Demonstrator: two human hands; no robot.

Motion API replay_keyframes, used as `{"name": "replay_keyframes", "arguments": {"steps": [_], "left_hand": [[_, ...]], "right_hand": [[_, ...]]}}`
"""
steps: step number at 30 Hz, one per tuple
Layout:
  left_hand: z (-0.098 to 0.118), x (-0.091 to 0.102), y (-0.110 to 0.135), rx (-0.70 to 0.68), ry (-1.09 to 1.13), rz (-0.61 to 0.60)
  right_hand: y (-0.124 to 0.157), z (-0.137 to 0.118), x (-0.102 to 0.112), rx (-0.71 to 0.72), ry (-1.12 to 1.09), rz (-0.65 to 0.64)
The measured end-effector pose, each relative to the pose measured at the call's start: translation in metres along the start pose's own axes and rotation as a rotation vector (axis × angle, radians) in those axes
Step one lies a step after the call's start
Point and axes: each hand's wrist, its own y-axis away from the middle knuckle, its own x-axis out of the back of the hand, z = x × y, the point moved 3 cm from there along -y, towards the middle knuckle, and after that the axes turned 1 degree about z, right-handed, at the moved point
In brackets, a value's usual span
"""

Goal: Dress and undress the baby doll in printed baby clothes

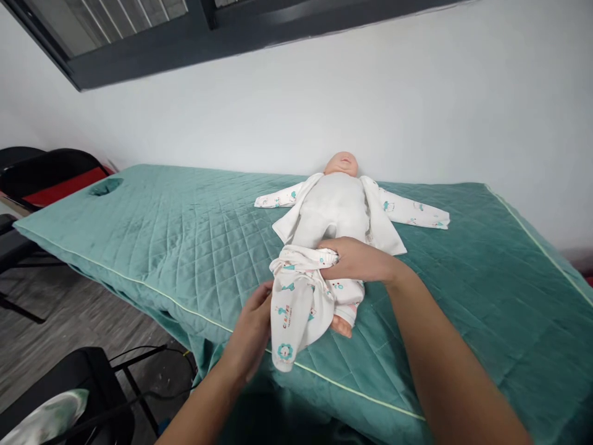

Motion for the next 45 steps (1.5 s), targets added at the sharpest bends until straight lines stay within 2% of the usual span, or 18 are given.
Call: {"name": "replay_keyframes", "arguments": {"steps": [2,4,6,10,20,24,27,30,33,36,39,42,45], "left_hand": [[-0.009,-0.002,0.016,0.140,0.092,-0.067],[-0.016,-0.006,0.025,0.201,0.180,-0.097],[-0.017,-0.010,0.026,0.182,0.228,-0.059],[-0.009,-0.016,0.016,0.050,0.188,0.032],[0.026,-0.016,-0.040,-0.374,-0.134,0.036],[0.034,-0.017,-0.072,-0.543,-0.369,-0.010],[0.040,-0.021,-0.095,-0.666,-0.585,0.005],[0.047,-0.027,-0.113,-0.686,-0.759,0.054],[0.050,-0.028,-0.125,-0.648,-0.728,0.056],[0.049,-0.019,-0.121,-0.648,-0.611,0.127],[0.040,-0.005,-0.098,-0.609,-0.530,0.230],[0.025,0.001,-0.066,-0.446,-0.513,0.134],[0.013,-0.001,-0.045,-0.349,-0.525,-0.016]], "right_hand": [[-0.001,0.000,0.000,-0.008,-0.002,-0.001],[-0.001,-0.001,0.000,-0.008,-0.001,0.000],[-0.001,-0.001,0.000,0.000,0.001,0.009],[-0.002,0.000,0.001,0.013,-0.007,0.040],[-0.004,0.009,0.001,-0.017,-0.064,0.126],[-0.004,0.011,0.003,-0.009,-0.100,0.195],[-0.005,0.012,0.004,-0.032,-0.110,0.278],[-0.007,0.015,0.004,-0.089,-0.090,0.383],[-0.008,0.018,0.002,-0.156,-0.054,0.447],[-0.007,0.016,0.001,-0.156,-0.063,0.405],[-0.006,0.011,-0.001,-0.094,-0.089,0.306],[-0.005,0.006,-0.002,-0.048,-0.060,0.190],[-0.005,0.004,-0.004,-0.012,0.007,0.163]]}}
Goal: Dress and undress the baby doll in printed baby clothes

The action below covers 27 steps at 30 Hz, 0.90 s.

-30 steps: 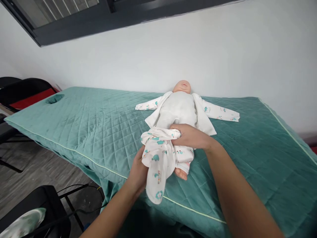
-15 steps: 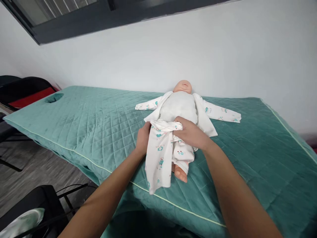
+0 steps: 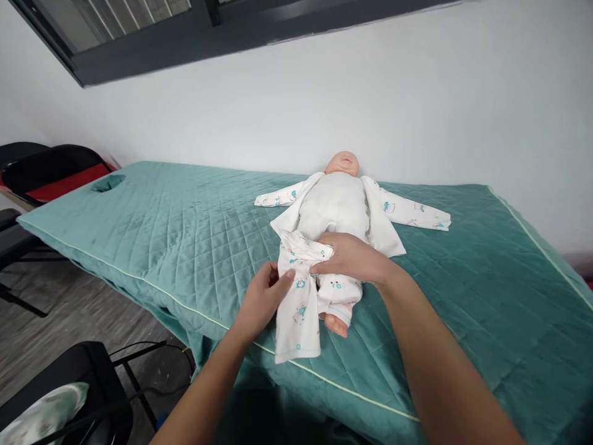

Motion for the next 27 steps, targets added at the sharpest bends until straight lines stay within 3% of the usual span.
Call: {"name": "replay_keyframes", "arguments": {"steps": [3,7,11,17,21,24,27], "left_hand": [[-0.001,-0.004,-0.002,-0.047,0.002,-0.014],[0.004,-0.005,-0.032,-0.207,-0.020,0.073],[0.013,-0.007,-0.058,-0.350,-0.200,0.184],[0.016,-0.013,-0.068,-0.587,-0.348,0.426],[0.012,-0.015,-0.074,-0.665,-0.392,0.499],[0.011,-0.015,-0.078,-0.651,-0.372,0.475],[0.018,-0.010,-0.083,-0.633,-0.292,0.458]], "right_hand": [[-0.001,0.001,-0.001,0.012,0.072,0.037],[-0.001,0.005,-0.002,-0.039,0.072,0.073],[-0.002,0.007,0.000,-0.025,0.010,0.150],[-0.006,0.009,0.000,-0.134,-0.001,0.368],[-0.008,0.011,-0.004,-0.164,-0.023,0.456],[-0.006,0.012,-0.002,-0.148,-0.079,0.451],[0.000,0.013,0.008,-0.038,-0.209,0.308]]}}
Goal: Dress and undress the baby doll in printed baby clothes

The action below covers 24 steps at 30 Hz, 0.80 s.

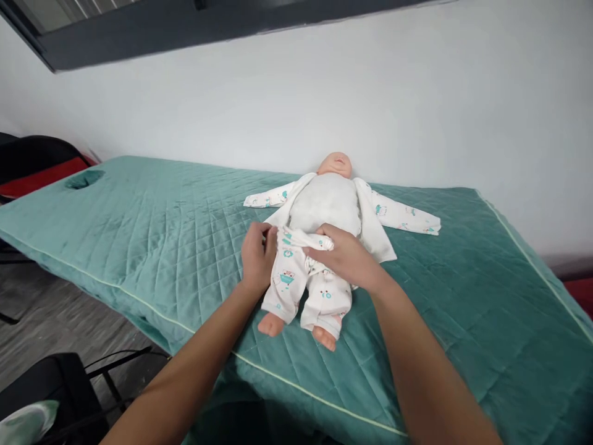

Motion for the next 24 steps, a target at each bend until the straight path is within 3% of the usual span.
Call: {"name": "replay_keyframes", "arguments": {"steps": [3,7,11,13,16,18,21,23,24], "left_hand": [[0.006,-0.004,-0.022,0.021,0.075,-0.017],[0.019,-0.035,-0.068,0.010,0.180,-0.224],[0.027,-0.076,-0.103,-0.154,0.093,-0.334],[0.019,-0.088,-0.109,-0.137,0.049,-0.334],[-0.007,-0.092,-0.109,0.100,0.110,-0.385],[-0.026,-0.088,-0.109,0.247,0.150,-0.463],[-0.046,-0.080,-0.115,0.306,0.062,-0.530],[-0.054,-0.077,-0.120,0.282,-0.064,-0.517],[-0.056,-0.077,-0.121,0.267,-0.117,-0.515]], "right_hand": [[0.003,0.002,0.021,0.000,-0.224,-0.100],[0.004,0.012,0.042,-0.127,-0.332,0.055],[0.000,0.019,0.035,-0.176,-0.286,0.134],[-0.001,0.024,0.032,-0.191,-0.241,0.260],[0.000,0.031,0.037,-0.213,-0.123,0.580],[0.005,0.035,0.050,-0.213,-0.069,0.845],[0.015,0.042,0.077,-0.138,-0.175,1.202],[0.017,0.051,0.092,-0.180,-0.245,1.255],[0.016,0.057,0.096,-0.264,-0.221,1.199]]}}
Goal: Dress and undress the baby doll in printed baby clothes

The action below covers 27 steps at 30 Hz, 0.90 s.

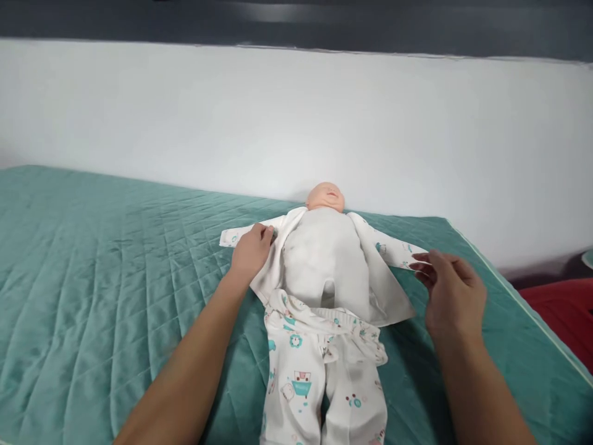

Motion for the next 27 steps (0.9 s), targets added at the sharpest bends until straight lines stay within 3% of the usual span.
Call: {"name": "replay_keyframes", "arguments": {"steps": [2,5,9,14,19,23,27], "left_hand": [[-0.002,-0.001,-0.001,0.000,-0.041,-0.032],[0.001,-0.005,0.001,0.007,0.076,-0.143],[0.011,-0.004,0.008,0.009,0.234,-0.207],[0.014,-0.003,0.011,0.045,0.377,-0.196],[-0.006,0.008,0.006,0.209,0.461,-0.059],[-0.020,0.027,0.006,0.214,0.160,0.102],[-0.022,0.031,0.011,0.133,-0.166,0.178]], "right_hand": [[-0.007,0.010,-0.005,-0.076,0.266,-0.171],[-0.005,0.024,-0.017,-0.064,0.590,-0.408],[0.001,0.035,-0.026,-0.086,0.606,-0.499],[0.002,0.029,-0.022,-0.045,0.590,-0.467],[-0.012,0.018,-0.002,-0.013,0.631,-0.264],[-0.032,0.025,0.014,-0.057,0.685,-0.207],[-0.028,0.022,0.010,0.109,0.719,-0.171]]}}
